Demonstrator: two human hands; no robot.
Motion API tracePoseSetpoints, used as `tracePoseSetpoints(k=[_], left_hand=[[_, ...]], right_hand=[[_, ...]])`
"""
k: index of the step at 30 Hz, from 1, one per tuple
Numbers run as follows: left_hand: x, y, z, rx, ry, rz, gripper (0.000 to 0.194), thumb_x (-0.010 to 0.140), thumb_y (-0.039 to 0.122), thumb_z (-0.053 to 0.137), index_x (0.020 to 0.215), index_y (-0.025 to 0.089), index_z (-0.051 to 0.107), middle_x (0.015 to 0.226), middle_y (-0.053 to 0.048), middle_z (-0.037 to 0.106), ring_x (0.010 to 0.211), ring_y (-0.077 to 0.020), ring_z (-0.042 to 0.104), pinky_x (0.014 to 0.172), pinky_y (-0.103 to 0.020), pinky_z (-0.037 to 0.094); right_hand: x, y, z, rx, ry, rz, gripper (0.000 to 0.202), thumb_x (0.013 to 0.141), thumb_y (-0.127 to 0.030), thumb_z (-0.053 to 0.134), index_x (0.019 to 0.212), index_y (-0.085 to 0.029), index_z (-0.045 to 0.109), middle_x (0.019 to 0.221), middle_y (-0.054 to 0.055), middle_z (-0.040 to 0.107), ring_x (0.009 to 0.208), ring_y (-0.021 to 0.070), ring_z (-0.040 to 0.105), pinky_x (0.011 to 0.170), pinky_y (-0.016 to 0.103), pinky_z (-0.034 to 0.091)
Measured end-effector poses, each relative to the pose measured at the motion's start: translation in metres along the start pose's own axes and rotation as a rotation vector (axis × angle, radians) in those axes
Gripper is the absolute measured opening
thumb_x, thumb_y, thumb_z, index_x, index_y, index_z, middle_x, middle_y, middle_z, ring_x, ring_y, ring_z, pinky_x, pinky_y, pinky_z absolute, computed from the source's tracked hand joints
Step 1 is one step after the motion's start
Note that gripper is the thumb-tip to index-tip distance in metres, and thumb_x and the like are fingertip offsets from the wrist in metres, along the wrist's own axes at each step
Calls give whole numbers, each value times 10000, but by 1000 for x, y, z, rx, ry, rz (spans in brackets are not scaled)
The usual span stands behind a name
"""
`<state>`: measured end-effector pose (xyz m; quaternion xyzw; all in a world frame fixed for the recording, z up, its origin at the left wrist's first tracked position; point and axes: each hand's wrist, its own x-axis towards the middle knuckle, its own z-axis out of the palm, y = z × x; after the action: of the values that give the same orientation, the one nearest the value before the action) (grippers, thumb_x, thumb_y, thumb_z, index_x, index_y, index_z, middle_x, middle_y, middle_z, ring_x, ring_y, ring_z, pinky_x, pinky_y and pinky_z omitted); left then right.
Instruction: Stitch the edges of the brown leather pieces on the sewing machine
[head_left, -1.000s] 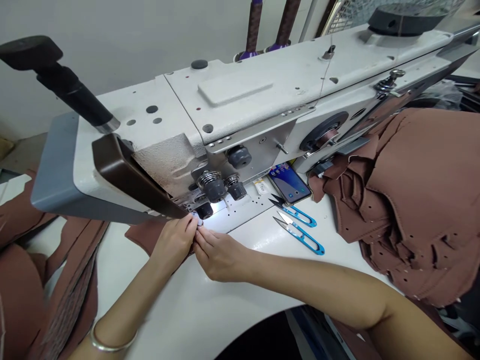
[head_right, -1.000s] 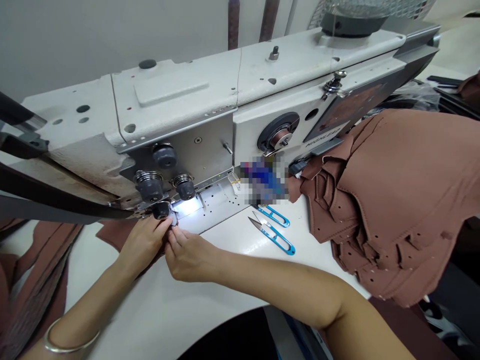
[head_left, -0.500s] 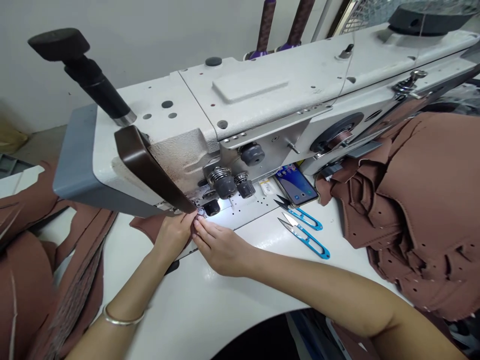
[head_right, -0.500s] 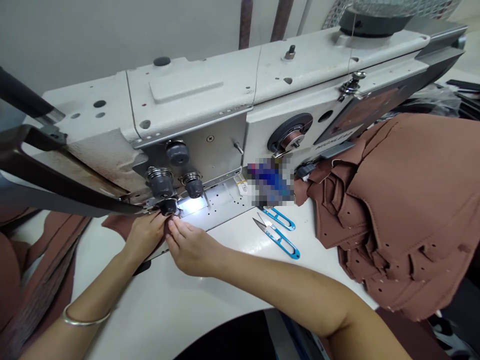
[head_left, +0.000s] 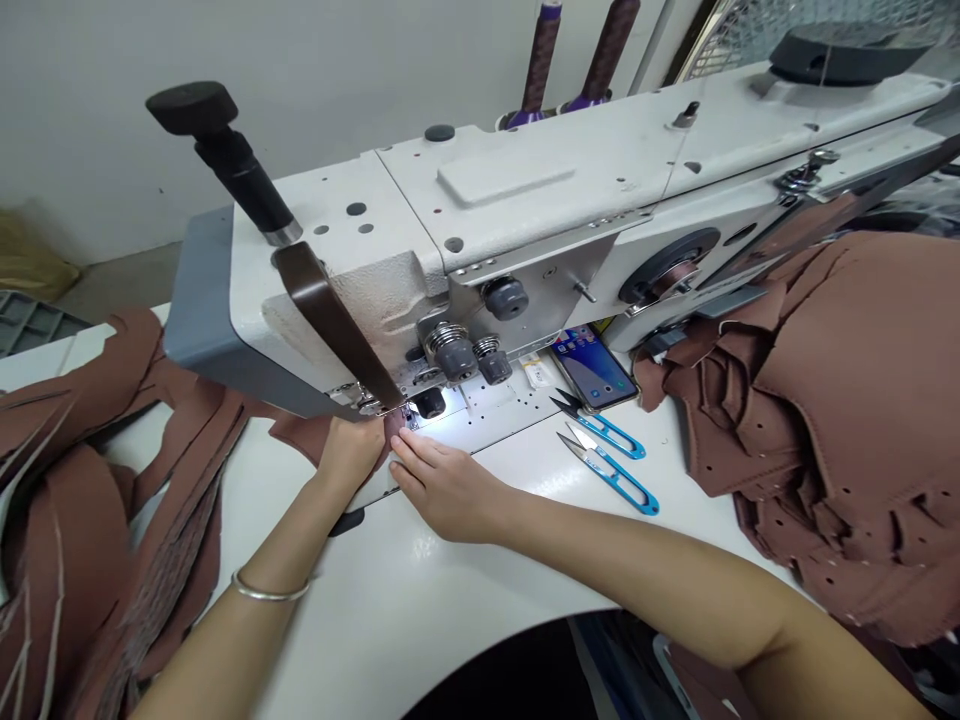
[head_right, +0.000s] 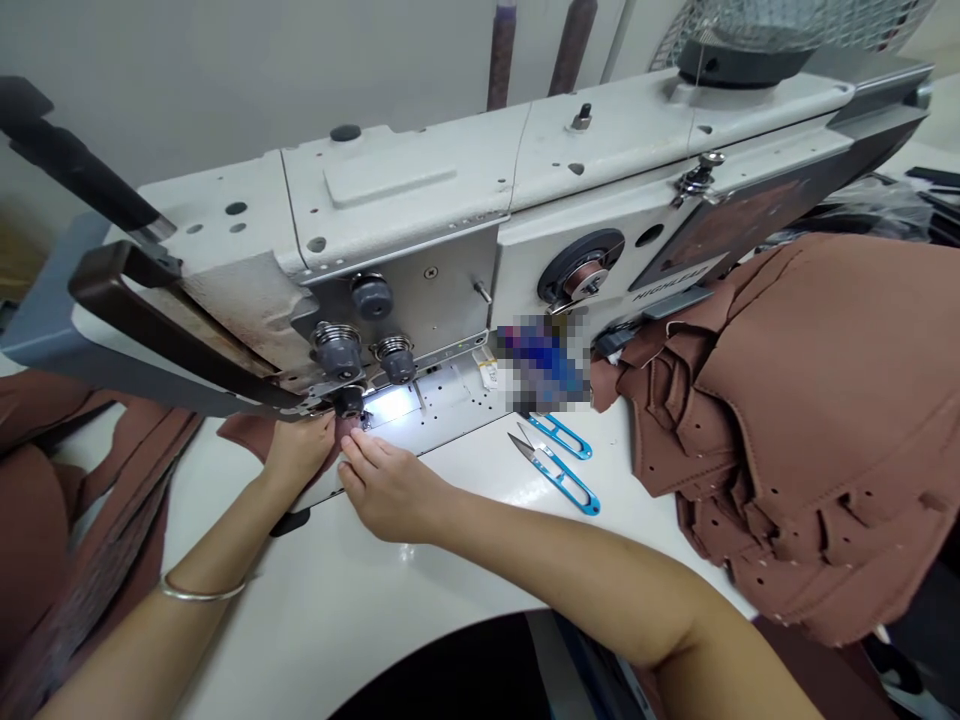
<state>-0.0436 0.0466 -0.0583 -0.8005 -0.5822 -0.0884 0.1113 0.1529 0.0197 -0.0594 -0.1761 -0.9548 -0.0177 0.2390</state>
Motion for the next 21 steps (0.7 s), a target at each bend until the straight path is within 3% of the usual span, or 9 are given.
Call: tracePoseSetpoints(k=[7, 12, 17, 21], left_hand=[[0, 1, 2, -69, -3, -10, 307, 853, 102, 399, 852, 117, 706, 816, -164, 723, 797, -293, 687, 734, -393, 508], [0, 6, -2, -109, 11, -11, 253, 842, 115, 458, 830, 146, 709, 773, -123, 731, 707, -252, 683, 700, -359, 528], [2, 11, -4, -218, 83, -35, 247, 886, 176, 483, 1012, 166, 696, 953, -123, 739, 893, -250, 685, 849, -367, 532], [3, 15, -7, -317, 117, -43, 258, 895, 174, 474, 1043, 178, 685, 996, -115, 731, 952, -256, 666, 884, -377, 526]], right_hand=[[-1, 0, 1, 48, -30, 23, 336, 924, -104, 407, 1192, 18, 570, 1347, 284, 499, 1343, 333, 418, 1070, 484, 443], [-1, -2, 1, 40, -13, 10, 358, 857, -76, 456, 1171, 27, 596, 1365, 298, 473, 1364, 372, 374, 1046, 493, 474], [-3, 0, 6, 48, 13, -19, 426, 831, -39, 450, 1228, 0, 597, 1381, 261, 475, 1381, 348, 360, 1029, 508, 497], [-5, 0, 6, 14, 15, -39, 446, 841, -6, 398, 1223, -33, 626, 1382, 200, 500, 1345, 328, 422, 1022, 468, 516]])
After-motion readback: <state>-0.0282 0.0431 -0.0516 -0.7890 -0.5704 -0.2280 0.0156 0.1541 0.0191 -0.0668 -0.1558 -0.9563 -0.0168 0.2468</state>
